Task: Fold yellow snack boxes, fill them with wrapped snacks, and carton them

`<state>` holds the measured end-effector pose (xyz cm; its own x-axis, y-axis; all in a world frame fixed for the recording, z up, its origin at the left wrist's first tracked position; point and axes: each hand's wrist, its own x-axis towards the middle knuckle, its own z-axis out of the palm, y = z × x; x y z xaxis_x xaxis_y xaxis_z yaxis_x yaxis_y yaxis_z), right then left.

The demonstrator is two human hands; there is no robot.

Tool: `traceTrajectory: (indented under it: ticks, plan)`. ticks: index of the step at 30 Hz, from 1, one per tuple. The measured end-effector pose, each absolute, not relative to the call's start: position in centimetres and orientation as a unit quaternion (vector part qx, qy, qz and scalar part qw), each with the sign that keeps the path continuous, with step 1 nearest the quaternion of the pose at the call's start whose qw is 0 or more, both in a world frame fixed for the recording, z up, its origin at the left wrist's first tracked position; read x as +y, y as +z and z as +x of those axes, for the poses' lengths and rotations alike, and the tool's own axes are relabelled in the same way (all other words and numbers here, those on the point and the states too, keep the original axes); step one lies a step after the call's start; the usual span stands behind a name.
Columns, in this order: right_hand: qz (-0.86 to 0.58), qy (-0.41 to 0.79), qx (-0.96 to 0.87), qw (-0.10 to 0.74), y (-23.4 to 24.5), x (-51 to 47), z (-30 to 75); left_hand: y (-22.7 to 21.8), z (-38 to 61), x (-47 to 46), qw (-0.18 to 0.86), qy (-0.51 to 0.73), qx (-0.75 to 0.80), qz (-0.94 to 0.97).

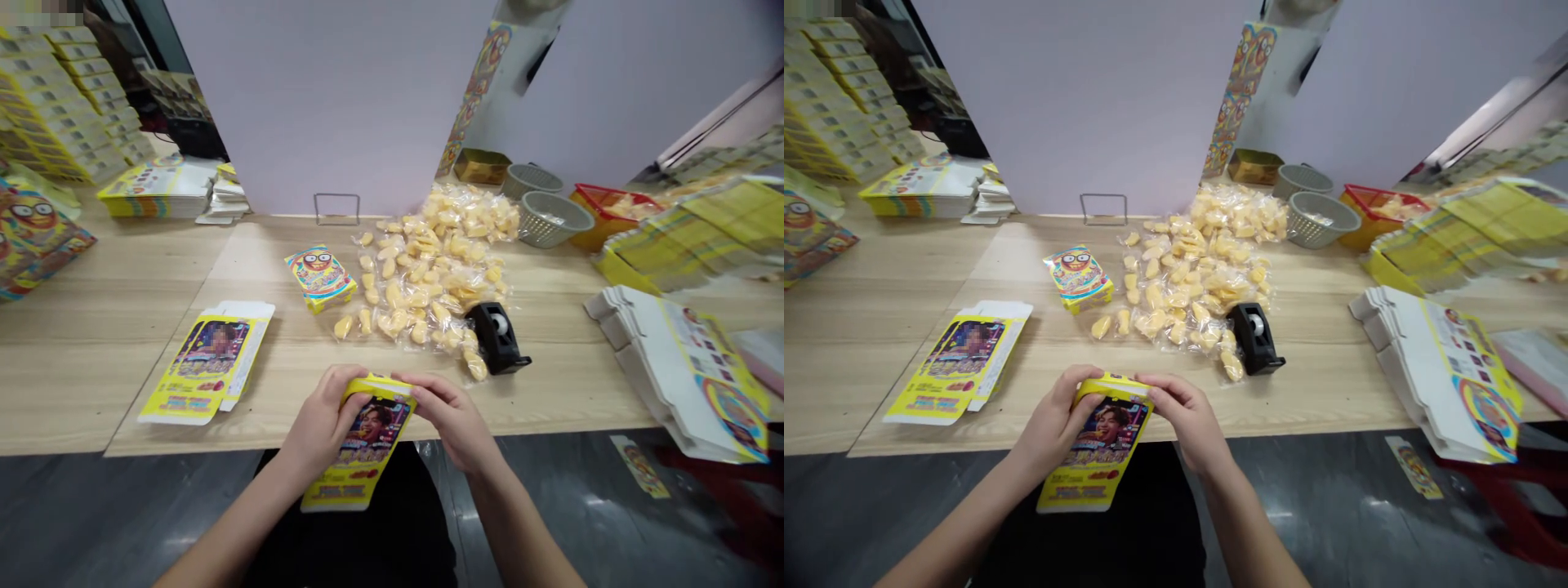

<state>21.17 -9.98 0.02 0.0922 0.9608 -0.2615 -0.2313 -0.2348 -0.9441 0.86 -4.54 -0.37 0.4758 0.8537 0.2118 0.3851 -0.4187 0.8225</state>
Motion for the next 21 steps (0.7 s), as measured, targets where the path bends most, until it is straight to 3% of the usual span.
traceTrajectory:
  ticks: [6, 12, 14, 17, 19, 21]
  plan:
    - [-0.558, 0.394, -0.548, 0.483, 0.2, -10.4, 21.0, -0.9, 1.1, -4.8, 0.370, 0.335, 0.439, 0.747]
    - [-0.530, 0.411, -0.591, 0.449, -0.3, -11.9, 21.7, 0.0, 1.9, -4.8, 0.378, 0.376, 0.433, 0.727]
    - [-0.573, 0.371, -0.529, 0.504, -1.6, -11.7, 23.4, 0.4, 2.3, -4.5, 0.336, 0.439, 0.425, 0.717]
    - [-0.726, 0.209, -0.295, 0.585, -3.5, -10.6, 29.2, 0.5, 2.3, -3.5, 0.265, 0.515, 0.382, 0.720]
    - [-0.794, 0.165, -0.181, 0.556, -4.1, -9.7, 34.0, 0.1, 2.0, -2.8, 0.219, 0.505, 0.344, 0.761]
    - [-0.811, 0.197, -0.151, 0.529, -4.4, -8.9, 38.3, -0.3, 1.3, -2.1, 0.174, 0.466, 0.329, 0.803]
